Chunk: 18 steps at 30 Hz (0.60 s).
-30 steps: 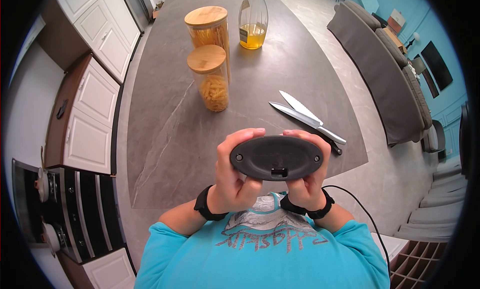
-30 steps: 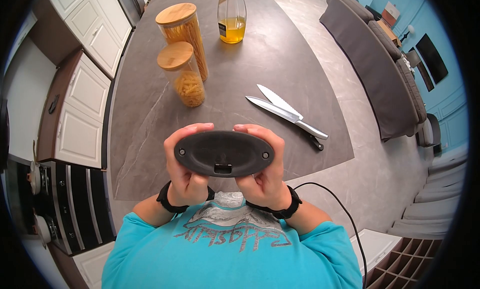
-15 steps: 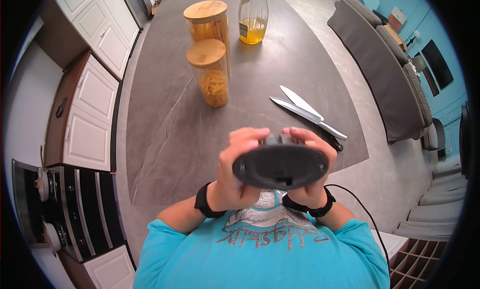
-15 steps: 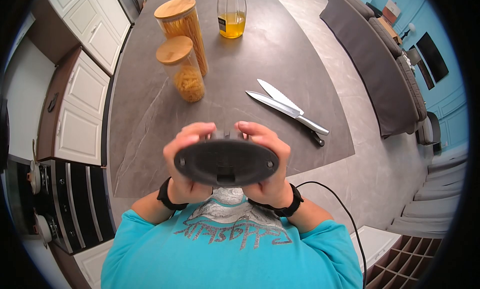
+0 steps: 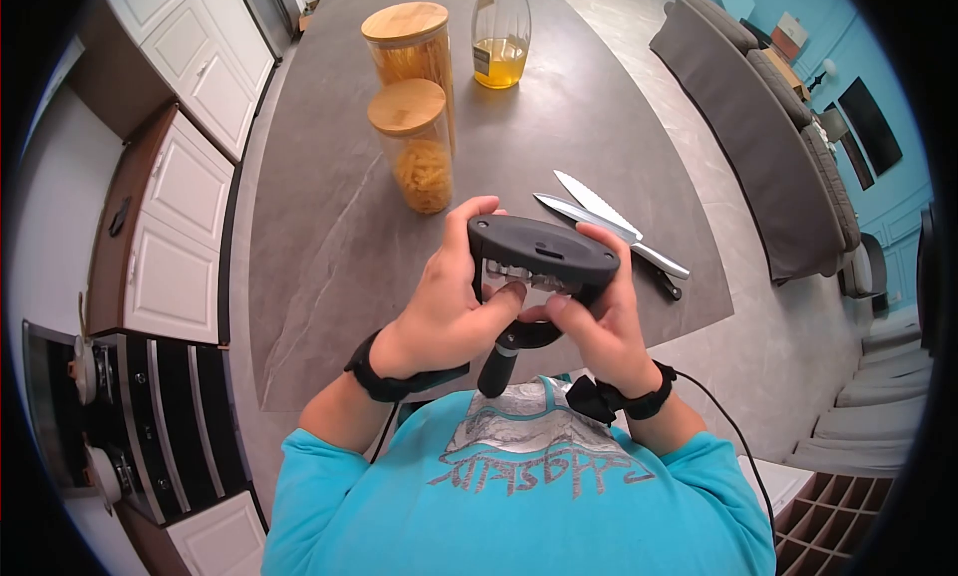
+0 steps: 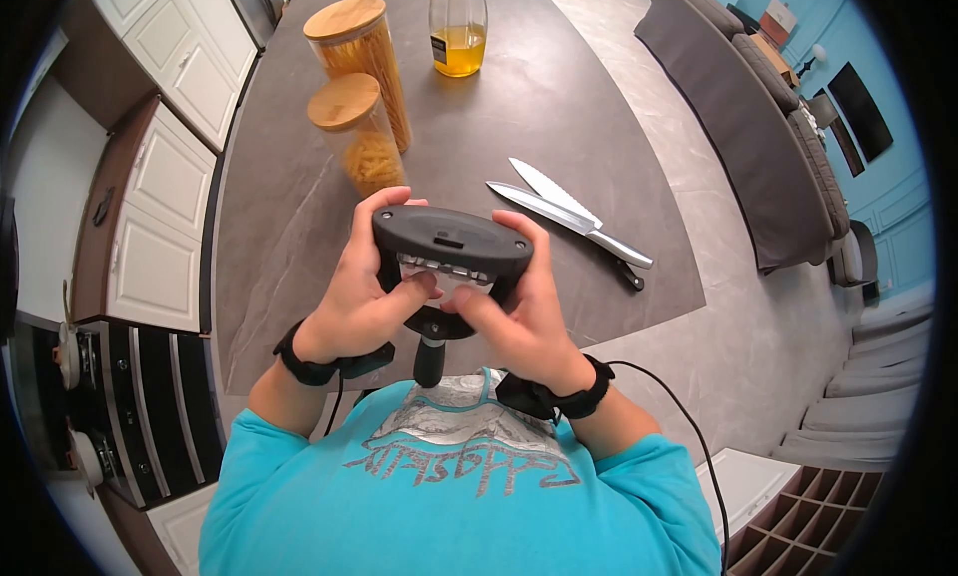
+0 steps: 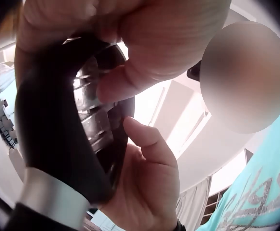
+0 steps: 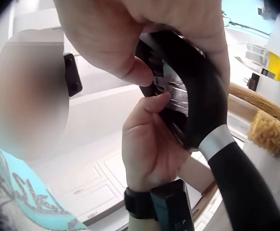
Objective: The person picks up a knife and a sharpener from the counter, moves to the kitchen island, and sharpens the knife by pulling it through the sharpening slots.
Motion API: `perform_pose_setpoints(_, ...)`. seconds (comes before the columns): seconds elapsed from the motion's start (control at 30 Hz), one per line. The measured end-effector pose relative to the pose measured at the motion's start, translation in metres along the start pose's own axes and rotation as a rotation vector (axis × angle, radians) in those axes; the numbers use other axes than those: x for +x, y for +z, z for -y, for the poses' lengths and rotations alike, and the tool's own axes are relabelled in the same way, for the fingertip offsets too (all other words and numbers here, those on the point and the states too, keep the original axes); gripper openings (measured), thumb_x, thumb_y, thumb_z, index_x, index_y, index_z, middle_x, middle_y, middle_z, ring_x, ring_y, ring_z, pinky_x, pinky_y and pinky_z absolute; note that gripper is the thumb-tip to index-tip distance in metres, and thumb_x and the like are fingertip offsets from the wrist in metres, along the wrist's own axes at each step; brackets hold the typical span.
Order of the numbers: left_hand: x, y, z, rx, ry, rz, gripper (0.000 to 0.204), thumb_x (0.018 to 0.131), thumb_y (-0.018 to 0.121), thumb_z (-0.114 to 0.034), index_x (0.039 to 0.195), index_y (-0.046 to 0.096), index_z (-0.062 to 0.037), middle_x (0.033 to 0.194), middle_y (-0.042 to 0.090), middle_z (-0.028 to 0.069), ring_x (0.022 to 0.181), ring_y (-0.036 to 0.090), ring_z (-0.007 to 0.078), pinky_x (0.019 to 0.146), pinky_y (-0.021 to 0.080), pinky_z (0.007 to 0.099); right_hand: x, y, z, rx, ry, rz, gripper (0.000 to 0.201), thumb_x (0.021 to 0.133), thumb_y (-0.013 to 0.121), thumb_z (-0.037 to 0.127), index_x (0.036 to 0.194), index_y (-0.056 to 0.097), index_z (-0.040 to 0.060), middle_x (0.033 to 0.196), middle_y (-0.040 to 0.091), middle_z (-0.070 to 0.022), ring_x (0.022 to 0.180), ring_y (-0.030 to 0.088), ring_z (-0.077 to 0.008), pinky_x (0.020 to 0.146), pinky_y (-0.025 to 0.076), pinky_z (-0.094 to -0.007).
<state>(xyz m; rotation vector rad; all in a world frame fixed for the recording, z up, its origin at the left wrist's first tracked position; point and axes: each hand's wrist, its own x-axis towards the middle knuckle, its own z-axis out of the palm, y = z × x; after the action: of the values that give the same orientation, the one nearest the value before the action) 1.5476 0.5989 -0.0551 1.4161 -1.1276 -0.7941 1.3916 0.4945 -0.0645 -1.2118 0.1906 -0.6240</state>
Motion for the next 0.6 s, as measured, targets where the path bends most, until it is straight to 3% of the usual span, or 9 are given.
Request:
perform_pose_setpoints(0.07,0.001,-0.004,0.003,-0.038,-0.063,0.045,0.075,0.082,0.061,0.002,0.142,0.015,-0.0021,0.133,0.036,0.016,0.113,0.05,0.0199,0.095,0.045,0.0358,0.004,-0.008,0.001,0.194,0.221,-0.053,0.052,0.09,0.05,-0.001,0.135,0.023,0.0037,0.126,0.045,-0.013,0.114,0.052,-0.0221,0.082,0.057,-0.037)
perform_pose_setpoints(0.13,0.002,-0.007,0.011,-0.107,-0.085,0.139,0.082,0.085,0.063,-0.009,0.146,0.008,-0.0031,0.135,0.035,0.0156,0.116,0.048,0.0223,0.097,0.043,0.0386,0.004,-0.013,-0.005,0.185,0.227,-0.029,0.047,0.093,0.047,0.003,0.134,0.025,0.0045,0.125,0.046,-0.0112,0.113,0.054,-0.0218,0.079,0.059,-0.0395)
perform_pose_setpoints(0.23,-0.008,-0.002,0.015,-0.235,-0.096,0.062,0.093,0.083,0.068,-0.025,0.146,0.005,0.003,0.135,0.039,0.0222,0.121,0.046,0.0296,0.097,0.042,0.0413,0.003,-0.018,-0.005,0.275,0.258,-0.124,0.042,0.094,0.047,0.008,0.133,0.03,0.0066,0.123,0.048,-0.0111,0.112,0.056,-0.0236,0.077,0.059,-0.0411)
perform_pose_setpoints(0.33,-0.027,-0.007,0.029,-0.331,-0.269,0.162,0.096,0.083,0.07,-0.031,0.148,0.005,-0.0048,0.137,0.038,0.0155,0.123,0.044,0.0253,0.097,0.041,0.04,0.006,-0.033,-0.002,0.362,0.278,-0.231,0.039,0.095,0.048,0.014,0.131,0.036,0.006,0.123,0.052,-0.0129,0.11,0.057,-0.0272,0.076,0.06,-0.0432)
perform_pose_setpoints(0.4,-0.038,-0.003,0.034,-0.3,-0.407,0.267,0.095,0.08,0.074,-0.034,0.147,0.014,-0.0037,0.13,0.044,0.0153,0.12,0.046,0.0228,0.097,0.041,0.037,0.01,-0.038,0.004,0.373,0.24,-0.281,0.038,0.095,0.048,0.017,0.13,0.04,0.0048,0.121,0.054,-0.0135,0.111,0.057,-0.0285,0.076,0.059,-0.0437)
perform_pose_setpoints(0.47,-0.043,0.005,0.027,-0.22,-0.405,0.377,0.077,0.081,0.074,-0.028,0.14,0.032,-0.0006,0.113,0.054,0.0105,0.103,0.054,0.0146,0.087,0.045,0.0299,0.013,-0.045,0.001,0.424,0.178,-0.305,0.037,0.095,0.049,0.018,0.129,0.043,0.0042,0.12,0.056,-0.0135,0.111,0.057,-0.029,0.08,0.058,-0.046)
perform_pose_setpoints(0.5,-0.045,0.008,0.029,-0.223,-0.401,0.38,0.077,0.081,0.074,-0.028,0.14,0.032,-0.0006,0.113,0.054,0.0105,0.103,0.054,0.0146,0.087,0.045,0.0299,0.013,-0.046,0.001,0.429,0.165,-0.308,0.035,0.095,0.049,0.017,0.127,0.045,0.0044,0.12,0.056,-0.0131,0.111,0.057,-0.0285,0.081,0.058,-0.0466)
perform_pose_setpoints(0.57,-0.048,0.012,0.034,-0.223,-0.435,0.246,0.052,0.084,0.071,-0.021,0.124,0.048,0.0019,0.092,0.058,0.0034,0.079,0.055,0.0063,0.069,0.047,0.0223,0.015,-0.043,0.003,0.429,0.15,-0.308,0.034,0.095,0.049,0.017,0.126,0.046,0.0047,0.12,0.056,-0.0128,0.111,0.057,-0.028,0.082,0.057,-0.0472)
perform_pose_setpoints(0.6,-0.046,0.013,0.031,-0.224,-0.431,0.247,0.052,0.084,0.071,-0.021,0.124,0.048,0.0019,0.092,0.058,0.0034,0.079,0.055,0.0063,0.069,0.047,0.0223,0.016,-0.039,0.003,0.438,0.132,-0.328,0.032,0.094,0.05,0.014,0.124,0.047,0.005,0.118,0.056,-0.0117,0.111,0.057,-0.0271,0.082,0.057,-0.0474)
